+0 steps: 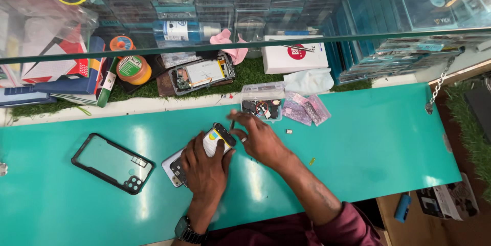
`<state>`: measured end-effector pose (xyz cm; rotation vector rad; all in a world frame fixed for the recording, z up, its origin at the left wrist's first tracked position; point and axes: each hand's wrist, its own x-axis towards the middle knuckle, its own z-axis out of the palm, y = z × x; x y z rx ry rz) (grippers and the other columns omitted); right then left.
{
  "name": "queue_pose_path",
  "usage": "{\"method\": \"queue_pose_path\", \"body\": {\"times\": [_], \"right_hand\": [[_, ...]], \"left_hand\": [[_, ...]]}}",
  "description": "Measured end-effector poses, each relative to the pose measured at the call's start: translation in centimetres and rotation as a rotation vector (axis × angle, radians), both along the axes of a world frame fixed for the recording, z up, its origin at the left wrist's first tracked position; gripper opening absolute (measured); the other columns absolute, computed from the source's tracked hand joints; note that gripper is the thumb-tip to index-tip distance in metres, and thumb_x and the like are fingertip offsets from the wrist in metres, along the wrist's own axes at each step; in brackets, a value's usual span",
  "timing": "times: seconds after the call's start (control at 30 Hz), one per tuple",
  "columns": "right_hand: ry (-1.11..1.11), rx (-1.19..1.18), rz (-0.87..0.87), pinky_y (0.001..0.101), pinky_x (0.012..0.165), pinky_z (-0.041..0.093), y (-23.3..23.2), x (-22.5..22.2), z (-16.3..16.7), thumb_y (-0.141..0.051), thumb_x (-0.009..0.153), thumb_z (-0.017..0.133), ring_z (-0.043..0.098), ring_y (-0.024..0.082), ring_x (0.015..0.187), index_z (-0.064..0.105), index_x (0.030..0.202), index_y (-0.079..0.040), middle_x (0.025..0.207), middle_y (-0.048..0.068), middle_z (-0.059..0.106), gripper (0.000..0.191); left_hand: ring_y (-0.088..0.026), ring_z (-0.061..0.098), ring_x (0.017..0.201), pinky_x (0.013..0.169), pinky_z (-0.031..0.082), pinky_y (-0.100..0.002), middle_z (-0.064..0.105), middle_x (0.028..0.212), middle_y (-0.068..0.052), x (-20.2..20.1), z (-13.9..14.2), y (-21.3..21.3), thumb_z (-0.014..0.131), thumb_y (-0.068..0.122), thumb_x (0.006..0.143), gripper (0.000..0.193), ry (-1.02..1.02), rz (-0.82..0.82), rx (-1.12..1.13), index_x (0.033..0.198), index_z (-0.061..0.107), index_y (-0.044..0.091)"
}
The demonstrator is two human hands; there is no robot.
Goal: The person uses a screwdriver to remove several small screws from the back of a disassembled smartphone. They place the screws on the workbench and continue unscrewing additional fasteners around the device's perimeter.
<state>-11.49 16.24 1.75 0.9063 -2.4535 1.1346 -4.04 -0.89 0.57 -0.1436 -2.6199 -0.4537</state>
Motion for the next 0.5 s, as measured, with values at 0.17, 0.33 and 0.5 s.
{"method": "queue_pose_path", "body": {"times": [0.17,0.33,0.5], "right_hand": [[-0.092,-0.031,0.04,0.0421,0.082,0.064,-0.3,-0.4,-0.4,-0.007,0.096,0.075,0.071,0.035,0.107,0.042,0.127,-0.005,0.131,0.014,0.067,0.045],[-0.044,0.159,0.089,0.0416,0.08,0.064,0.2,0.3,0.2,-0.005,0.088,0.077,0.073,0.033,0.102,0.053,0.123,-0.015,0.119,0.013,0.069,0.043],[-0.093,-0.101,0.152,0.0368,0.09,0.064,-0.2,0.4,-0.8,0.001,0.097,0.075,0.072,0.03,0.114,0.042,0.136,-0.013,0.13,0.009,0.067,0.054]], "left_hand": [[-0.044,0.051,0.123,0.102,0.04,-0.06,0.054,0.135,-0.025,-0.1,0.0,0.0,0.061,0.047,0.098,0.039,0.011,0.002,-0.005,0.113,0.07,0.013],[-0.043,0.051,0.123,0.103,0.04,-0.059,0.054,0.136,-0.024,-0.1,0.0,0.0,0.061,0.048,0.098,0.038,0.007,0.014,-0.025,0.113,0.07,0.014],[-0.043,0.052,0.123,0.104,0.04,-0.059,0.055,0.136,-0.023,-0.1,0.0,-0.1,0.062,0.047,0.098,0.038,0.028,0.004,-0.042,0.113,0.072,0.014]]}}
